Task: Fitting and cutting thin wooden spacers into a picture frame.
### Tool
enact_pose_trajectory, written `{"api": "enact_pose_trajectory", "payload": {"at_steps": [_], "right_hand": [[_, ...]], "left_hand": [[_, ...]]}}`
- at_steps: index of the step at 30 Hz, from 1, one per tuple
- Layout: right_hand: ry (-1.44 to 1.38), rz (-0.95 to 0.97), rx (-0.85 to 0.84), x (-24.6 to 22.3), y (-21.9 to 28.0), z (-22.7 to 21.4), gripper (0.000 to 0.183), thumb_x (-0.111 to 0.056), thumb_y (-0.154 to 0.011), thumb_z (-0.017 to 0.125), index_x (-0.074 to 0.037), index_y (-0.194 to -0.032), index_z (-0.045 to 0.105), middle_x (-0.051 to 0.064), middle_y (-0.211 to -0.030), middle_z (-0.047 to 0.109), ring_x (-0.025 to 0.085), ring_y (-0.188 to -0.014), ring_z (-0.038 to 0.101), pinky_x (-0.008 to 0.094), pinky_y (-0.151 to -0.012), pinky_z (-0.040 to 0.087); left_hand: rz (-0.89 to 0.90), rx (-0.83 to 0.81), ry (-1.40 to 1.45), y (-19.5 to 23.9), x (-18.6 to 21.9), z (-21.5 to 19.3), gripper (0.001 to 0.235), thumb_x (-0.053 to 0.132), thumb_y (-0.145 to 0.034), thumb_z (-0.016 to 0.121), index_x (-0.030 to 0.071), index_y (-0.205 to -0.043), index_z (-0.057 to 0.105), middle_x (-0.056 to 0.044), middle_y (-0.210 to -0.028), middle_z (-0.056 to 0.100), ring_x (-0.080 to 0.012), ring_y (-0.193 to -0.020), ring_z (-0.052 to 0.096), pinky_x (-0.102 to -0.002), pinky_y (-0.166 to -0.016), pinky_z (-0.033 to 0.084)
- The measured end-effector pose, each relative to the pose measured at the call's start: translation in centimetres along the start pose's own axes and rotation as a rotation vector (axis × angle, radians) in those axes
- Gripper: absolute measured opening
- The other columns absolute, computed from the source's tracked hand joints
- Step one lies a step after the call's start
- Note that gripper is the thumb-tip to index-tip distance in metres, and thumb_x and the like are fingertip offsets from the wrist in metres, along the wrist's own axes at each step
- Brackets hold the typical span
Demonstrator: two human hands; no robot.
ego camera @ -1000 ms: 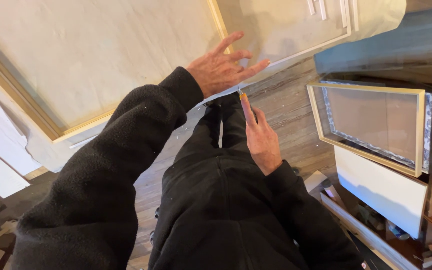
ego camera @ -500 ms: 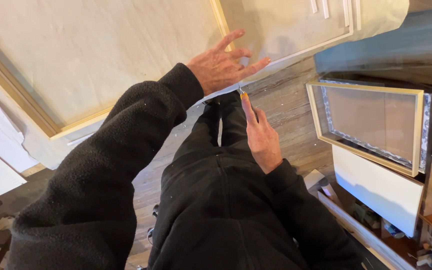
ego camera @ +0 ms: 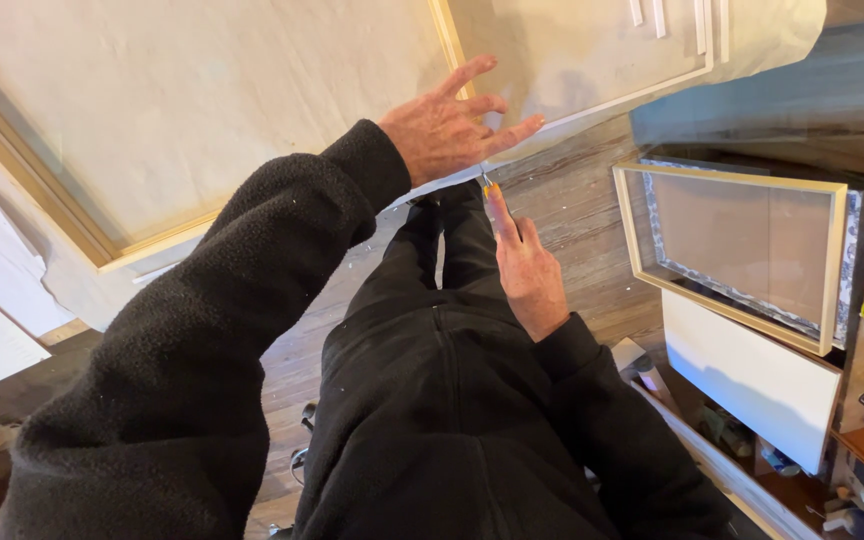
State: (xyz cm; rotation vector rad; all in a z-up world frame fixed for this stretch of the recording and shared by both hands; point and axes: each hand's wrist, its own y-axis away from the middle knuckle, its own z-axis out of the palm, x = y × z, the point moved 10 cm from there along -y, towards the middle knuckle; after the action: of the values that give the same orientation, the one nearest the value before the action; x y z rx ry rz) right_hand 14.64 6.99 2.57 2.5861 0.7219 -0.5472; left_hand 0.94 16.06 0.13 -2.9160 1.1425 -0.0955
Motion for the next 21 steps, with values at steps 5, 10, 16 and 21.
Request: {"api": "enact_pose_trajectory", "payload": {"at_steps": [5, 10, 16, 21], "right_hand": [[-0.034, 0.011, -0.04, 0.4, 0.0, 0.5, 0.071, -0.011, -0.106, 0.065, -0.025, -0.169, 0.036, 0.011, -0.107, 0.057, 0.036, -0.07, 0.063, 0.048, -0.06, 0.053], [-0.087, 0.001, -0.043, -0.1, -0.2, 0.1, 0.071, -0.008, -0.107, 0.063, -0.023, -0.17, 0.034, 0.011, -0.107, 0.057, 0.034, -0.068, 0.06, 0.045, -0.061, 0.052], [-0.13, 0.001, -0.037, 0.3, -0.2, 0.4, 0.068, -0.008, -0.108, 0.062, -0.023, -0.169, 0.036, 0.012, -0.104, 0.057, 0.034, -0.069, 0.059, 0.046, -0.061, 0.05], [-0.109, 0.008, -0.037, 0.2, -0.1, 0.4, 0.068, -0.011, -0.109, 0.062, -0.022, -0.17, 0.034, 0.012, -0.104, 0.057, 0.034, -0.067, 0.059, 0.045, -0.06, 0.051]], "left_hand": [[0.002, -0.011, 0.012, 0.0, 0.0, -0.2, 0.085, 0.019, -0.1, 0.075, 0.025, -0.176, 0.035, 0.014, -0.095, 0.082, -0.0149, -0.136, 0.061, -0.056, -0.133, 0.008], [0.005, -0.001, 0.003, 0.1, -0.1, -1.2, 0.079, 0.018, -0.103, 0.071, 0.024, -0.174, 0.038, 0.012, -0.086, 0.08, -0.0138, -0.133, 0.063, -0.054, -0.132, 0.009], [0.004, 0.001, 0.025, -0.1, 0.2, -0.3, 0.08, 0.018, -0.102, 0.073, 0.025, -0.174, 0.039, 0.012, -0.091, 0.08, -0.0153, -0.13, 0.064, -0.057, -0.132, 0.01], [0.011, -0.004, -0.008, 0.0, 0.5, 0.0, 0.078, 0.02, -0.103, 0.072, 0.026, -0.175, 0.039, 0.012, -0.087, 0.08, -0.0148, -0.128, 0.063, -0.056, -0.132, 0.01]]}}
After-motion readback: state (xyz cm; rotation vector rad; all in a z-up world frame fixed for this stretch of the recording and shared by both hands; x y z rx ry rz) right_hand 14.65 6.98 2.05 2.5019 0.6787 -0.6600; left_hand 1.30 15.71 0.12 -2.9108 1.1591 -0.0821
